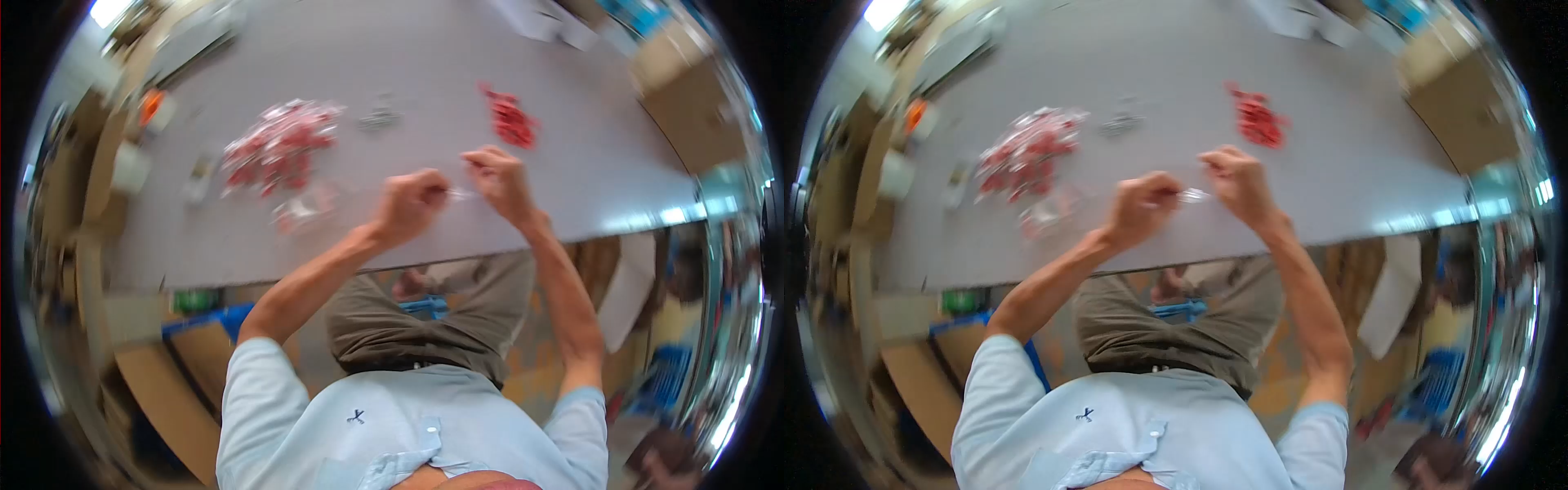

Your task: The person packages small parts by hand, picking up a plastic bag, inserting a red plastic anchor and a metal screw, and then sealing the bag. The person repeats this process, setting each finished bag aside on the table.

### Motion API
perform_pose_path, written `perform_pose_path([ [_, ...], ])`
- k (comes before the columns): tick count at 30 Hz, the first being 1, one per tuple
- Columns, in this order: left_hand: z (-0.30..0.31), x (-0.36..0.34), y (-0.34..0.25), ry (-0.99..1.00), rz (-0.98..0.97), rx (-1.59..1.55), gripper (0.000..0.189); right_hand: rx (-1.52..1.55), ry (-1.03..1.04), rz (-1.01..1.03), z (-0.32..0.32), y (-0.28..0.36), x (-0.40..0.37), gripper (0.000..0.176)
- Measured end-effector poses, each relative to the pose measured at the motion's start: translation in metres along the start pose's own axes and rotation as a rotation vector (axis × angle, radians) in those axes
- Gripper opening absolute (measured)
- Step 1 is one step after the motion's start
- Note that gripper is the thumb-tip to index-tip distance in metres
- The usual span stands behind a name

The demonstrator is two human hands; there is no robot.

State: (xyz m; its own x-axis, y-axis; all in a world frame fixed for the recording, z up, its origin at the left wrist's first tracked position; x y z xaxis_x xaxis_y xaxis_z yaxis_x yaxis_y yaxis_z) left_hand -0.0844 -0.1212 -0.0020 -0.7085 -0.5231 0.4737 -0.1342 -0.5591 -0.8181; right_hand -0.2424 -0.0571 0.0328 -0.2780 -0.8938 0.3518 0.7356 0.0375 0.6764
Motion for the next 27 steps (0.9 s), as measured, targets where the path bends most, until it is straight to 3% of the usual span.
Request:
perform_pose_path([
  [3,-0.009,0.001,-0.006,0.030,0.055,-0.122,0.009,-0.032,0.119,-0.058,-0.025,-0.001,0.028,0.020],
  [7,-0.001,0.006,-0.011,0.028,0.013,-0.116,0.008,-0.146,0.210,0.026,-0.057,0.018,0.074,0.029],
  [9,-0.003,0.005,-0.011,-0.003,-0.033,-0.134,0.008,-0.243,0.207,0.172,-0.072,0.030,0.087,0.033],
  [12,-0.001,0.007,-0.013,-0.029,-0.083,-0.139,0.008,-0.283,0.248,0.188,-0.090,0.032,0.107,0.037],
  [18,0.005,0.011,-0.017,-0.051,-0.102,-0.136,0.009,-0.332,0.275,0.400,-0.108,0.033,0.119,0.030],
  [27,0.010,0.012,-0.011,-0.082,-0.059,-0.146,0.007,-0.409,0.420,0.224,-0.109,0.023,0.127,0.012],
])
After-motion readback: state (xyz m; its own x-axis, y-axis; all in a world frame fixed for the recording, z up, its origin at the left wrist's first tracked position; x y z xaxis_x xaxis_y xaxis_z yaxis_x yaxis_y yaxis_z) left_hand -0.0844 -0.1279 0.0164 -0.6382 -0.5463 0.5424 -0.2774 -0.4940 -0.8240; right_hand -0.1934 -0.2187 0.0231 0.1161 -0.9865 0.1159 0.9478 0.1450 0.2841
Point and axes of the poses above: each hand's wrist, its own x-axis towards the middle knuckle, its own z-axis out of the back of the hand, y = z × x, the point moved 9 cm from there along x, towards the middle knuckle, and after that the axes turned 7 degrees about -z, right-handed, at the moved point
